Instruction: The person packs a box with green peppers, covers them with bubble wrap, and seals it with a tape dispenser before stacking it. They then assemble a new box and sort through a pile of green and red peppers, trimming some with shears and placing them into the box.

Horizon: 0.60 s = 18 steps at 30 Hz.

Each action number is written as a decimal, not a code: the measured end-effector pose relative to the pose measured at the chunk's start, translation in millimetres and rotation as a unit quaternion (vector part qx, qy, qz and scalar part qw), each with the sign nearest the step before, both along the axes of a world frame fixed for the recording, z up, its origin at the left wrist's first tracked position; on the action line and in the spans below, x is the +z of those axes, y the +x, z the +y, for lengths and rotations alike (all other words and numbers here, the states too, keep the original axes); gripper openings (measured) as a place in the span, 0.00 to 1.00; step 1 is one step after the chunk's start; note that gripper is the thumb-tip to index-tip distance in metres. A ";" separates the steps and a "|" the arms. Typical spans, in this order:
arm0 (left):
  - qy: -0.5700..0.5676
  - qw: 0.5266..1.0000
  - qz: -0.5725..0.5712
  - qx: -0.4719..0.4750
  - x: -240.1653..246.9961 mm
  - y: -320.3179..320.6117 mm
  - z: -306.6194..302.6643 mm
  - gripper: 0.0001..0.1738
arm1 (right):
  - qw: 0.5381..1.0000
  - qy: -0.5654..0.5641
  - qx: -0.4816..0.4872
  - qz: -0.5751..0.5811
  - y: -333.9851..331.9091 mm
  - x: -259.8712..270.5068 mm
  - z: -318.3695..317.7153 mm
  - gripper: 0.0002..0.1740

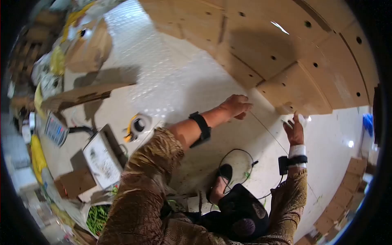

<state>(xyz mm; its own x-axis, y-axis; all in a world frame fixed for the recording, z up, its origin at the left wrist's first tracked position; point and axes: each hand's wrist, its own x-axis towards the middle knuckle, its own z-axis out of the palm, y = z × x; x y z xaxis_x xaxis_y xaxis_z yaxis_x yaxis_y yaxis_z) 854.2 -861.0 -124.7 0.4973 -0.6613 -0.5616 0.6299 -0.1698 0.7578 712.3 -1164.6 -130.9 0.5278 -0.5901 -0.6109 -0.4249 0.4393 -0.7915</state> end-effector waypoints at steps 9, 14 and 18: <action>0.239 0.952 -0.187 -0.023 183.5 -94.2 441.2 0.33 | 0.931 0.000 0.366 0.023 -51.0 64.6 153.0 0.23; 0.254 0.934 -0.169 0.186 182.1 -297.0 644.3 0.41 | 0.893 -0.034 0.448 0.026 -44.8 75.7 195.6 0.22; 0.217 0.893 -0.018 0.394 108.2 -493.3 714.9 0.44 | 0.865 -0.084 0.495 0.012 -28.6 97.3 249.4 0.21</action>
<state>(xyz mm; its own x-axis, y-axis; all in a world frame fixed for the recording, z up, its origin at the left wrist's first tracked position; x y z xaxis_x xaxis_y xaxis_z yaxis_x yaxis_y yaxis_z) 360.9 -146.1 -16.5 0.7352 0.1791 -0.6538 0.6598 0.0323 0.7508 683.7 -915.2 -33.6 0.8135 0.0609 -0.5784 -0.5446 -0.2692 -0.7943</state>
